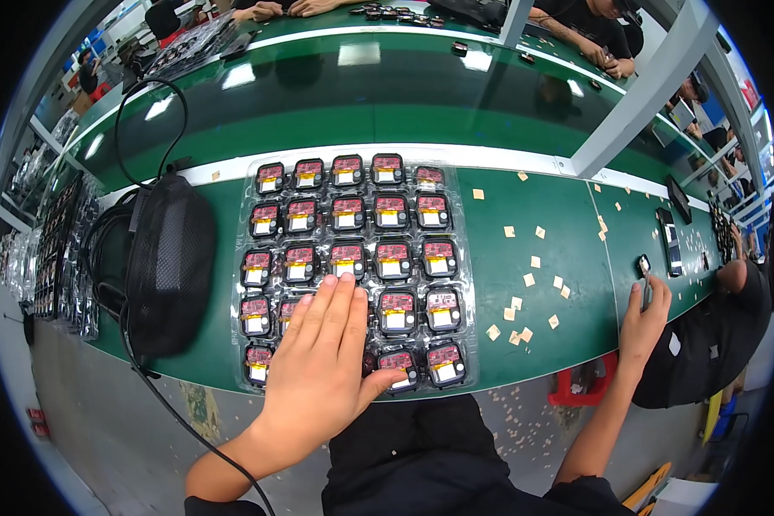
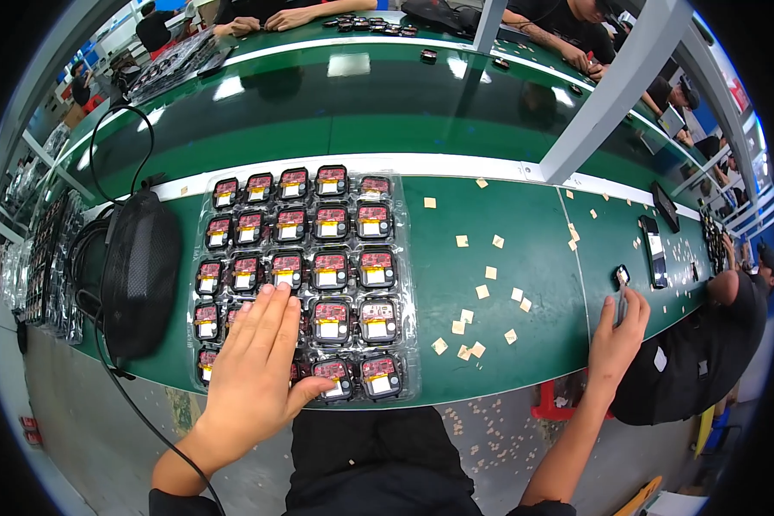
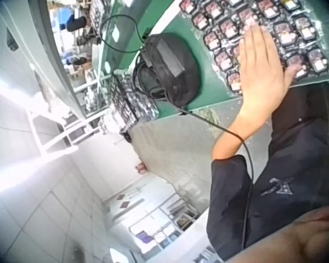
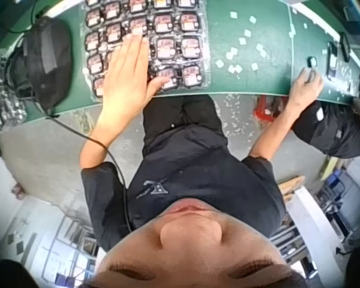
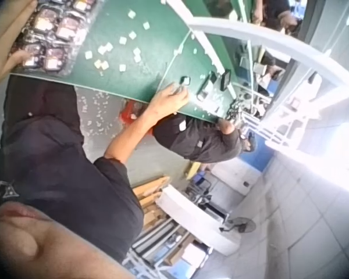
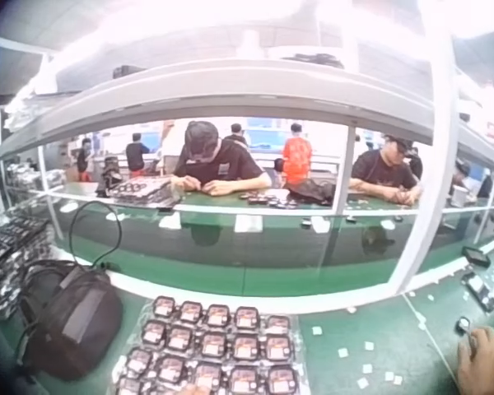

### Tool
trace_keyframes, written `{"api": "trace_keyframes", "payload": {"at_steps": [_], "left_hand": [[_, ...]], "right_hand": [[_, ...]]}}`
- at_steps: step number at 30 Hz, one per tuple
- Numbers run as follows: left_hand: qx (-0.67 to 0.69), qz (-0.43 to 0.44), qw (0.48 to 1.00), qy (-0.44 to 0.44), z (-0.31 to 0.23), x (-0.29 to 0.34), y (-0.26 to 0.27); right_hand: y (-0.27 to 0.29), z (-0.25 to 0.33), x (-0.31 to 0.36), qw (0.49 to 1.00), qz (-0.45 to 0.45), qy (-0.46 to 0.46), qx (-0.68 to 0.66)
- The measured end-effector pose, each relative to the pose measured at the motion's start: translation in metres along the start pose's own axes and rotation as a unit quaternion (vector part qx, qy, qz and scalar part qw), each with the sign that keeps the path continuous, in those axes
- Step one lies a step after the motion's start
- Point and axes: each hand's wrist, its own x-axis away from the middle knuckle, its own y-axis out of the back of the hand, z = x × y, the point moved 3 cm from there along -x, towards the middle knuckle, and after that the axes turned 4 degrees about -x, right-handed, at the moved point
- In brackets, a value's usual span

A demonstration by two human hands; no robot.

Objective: The recorder is assembling smartwatch components, specifically applying small adhesive tabs or stickers to the internal chassis of watch bodies using tweezers and placing them into a protective tray.

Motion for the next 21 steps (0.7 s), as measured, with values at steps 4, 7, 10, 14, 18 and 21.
{"api": "trace_keyframes", "payload": {"at_steps": [4,7,10,14,18,21], "left_hand": [[-0.003,-0.015,1.0,0.007,0.002,0.004,-0.005],[-0.01,-0.014,1.0,0.009,0.002,0.004,-0.006],[-0.012,-0.003,1.0,0.008,0.002,0.003,-0.003],[-0.014,-0.014,1.0,0.007,-0.005,-0.007,0.007],[0.03,-0.009,0.999,-0.042,-0.016,-0.013,0.0],[0.024,0.004,0.999,-0.047,-0.019,-0.012,-0.008]], "right_hand": [[-0.016,-0.022,-0.014,0.994,0.008,-0.043,0.1],[-0.021,-0.019,-0.021,0.99,0.055,-0.067,0.108],[-0.02,-0.013,-0.023,0.989,0.078,-0.074,0.106],[-0.02,-0.008,-0.023,0.99,0.076,-0.065,0.1],[-0.019,-0.013,-0.022,0.994,0.07,-0.03,0.08],[-0.015,-0.005,-0.018,0.995,0.075,-0.029,0.064]]}}
